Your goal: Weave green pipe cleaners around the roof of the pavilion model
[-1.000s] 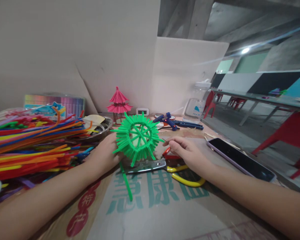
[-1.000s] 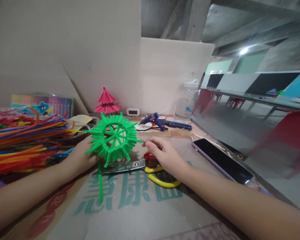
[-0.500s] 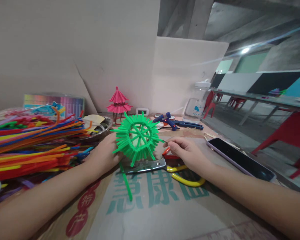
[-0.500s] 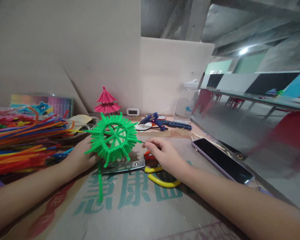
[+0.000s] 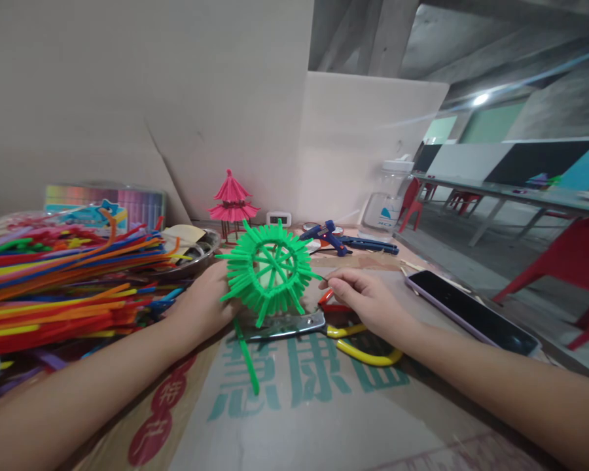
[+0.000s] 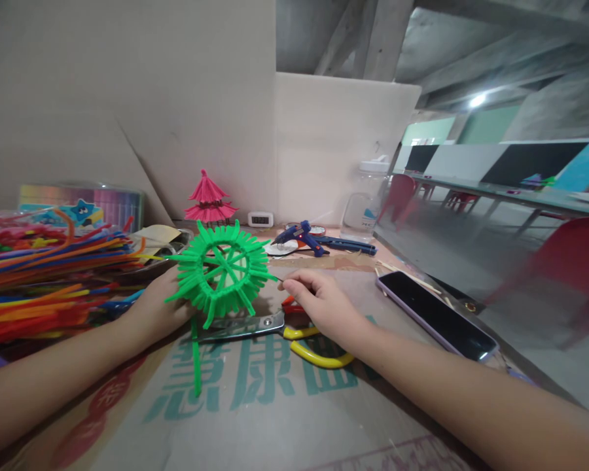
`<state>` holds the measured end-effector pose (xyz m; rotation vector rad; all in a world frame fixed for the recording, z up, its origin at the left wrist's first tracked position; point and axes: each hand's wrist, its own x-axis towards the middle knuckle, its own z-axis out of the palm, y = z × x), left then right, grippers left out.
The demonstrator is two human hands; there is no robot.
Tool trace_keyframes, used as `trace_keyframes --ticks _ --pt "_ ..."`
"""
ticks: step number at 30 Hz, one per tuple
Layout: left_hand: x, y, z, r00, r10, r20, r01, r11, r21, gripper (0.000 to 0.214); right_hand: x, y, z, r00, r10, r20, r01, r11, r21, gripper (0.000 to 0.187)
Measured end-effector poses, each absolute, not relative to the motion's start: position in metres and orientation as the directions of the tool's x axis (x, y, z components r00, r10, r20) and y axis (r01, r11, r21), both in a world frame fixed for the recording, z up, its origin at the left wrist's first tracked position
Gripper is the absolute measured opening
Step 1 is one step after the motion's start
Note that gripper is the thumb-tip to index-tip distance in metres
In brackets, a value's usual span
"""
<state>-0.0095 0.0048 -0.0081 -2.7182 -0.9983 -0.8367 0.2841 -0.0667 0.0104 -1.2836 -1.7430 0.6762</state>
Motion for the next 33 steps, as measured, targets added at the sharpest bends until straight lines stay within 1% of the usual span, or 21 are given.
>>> trace_keyframes --ticks 3,7,12,18,27,33 --pt "-0.0102 0.0054 -0.009 0.645 0.528 0.553 0.613 -0.789 0.04 0.036 0.2837 -0.0682 0.0118 -0.11 0.944 0.309 0.473 0.324 -0.819 0.03" --pt "-0.0106 0.0063 -0.0095 0.65 0.525 0.549 0.614 -0.789 0.029 0.036 0.2833 -0.0685 0.0133 -0.127 0.949 0.288 0.477 0.313 -0.821 0.027" --pt "-0.0107 0.0065 -0.0103 0.656 0.498 0.567 0.601 -0.799 0.006 0.036 0.2834 -0.0665 0.0117 -0.142 0.939 0.312 0.488 0.341 -0.804 0.026" --pt "-0.0117 0.0072 -0.0113 0.662 0.498 0.56 0.597 -0.802 0.008 0.035 0.2835 -0.068 0.0122 -0.118 0.941 0.316 0.464 0.334 -0.82 0.029" --pt "-0.0146 0.0113 -0.0174 0.649 0.508 0.566 0.619 -0.785 -0.005 0.036 0.2826 -0.0659 0.0108 -0.135 0.943 0.303 0.472 0.331 -0.817 0.028" --pt "-0.0115 0.0085 -0.0123 0.664 0.489 0.565 0.603 -0.798 -0.018 0.035 0.2829 -0.0665 0.0112 -0.118 0.951 0.287 0.457 0.309 -0.834 0.03"
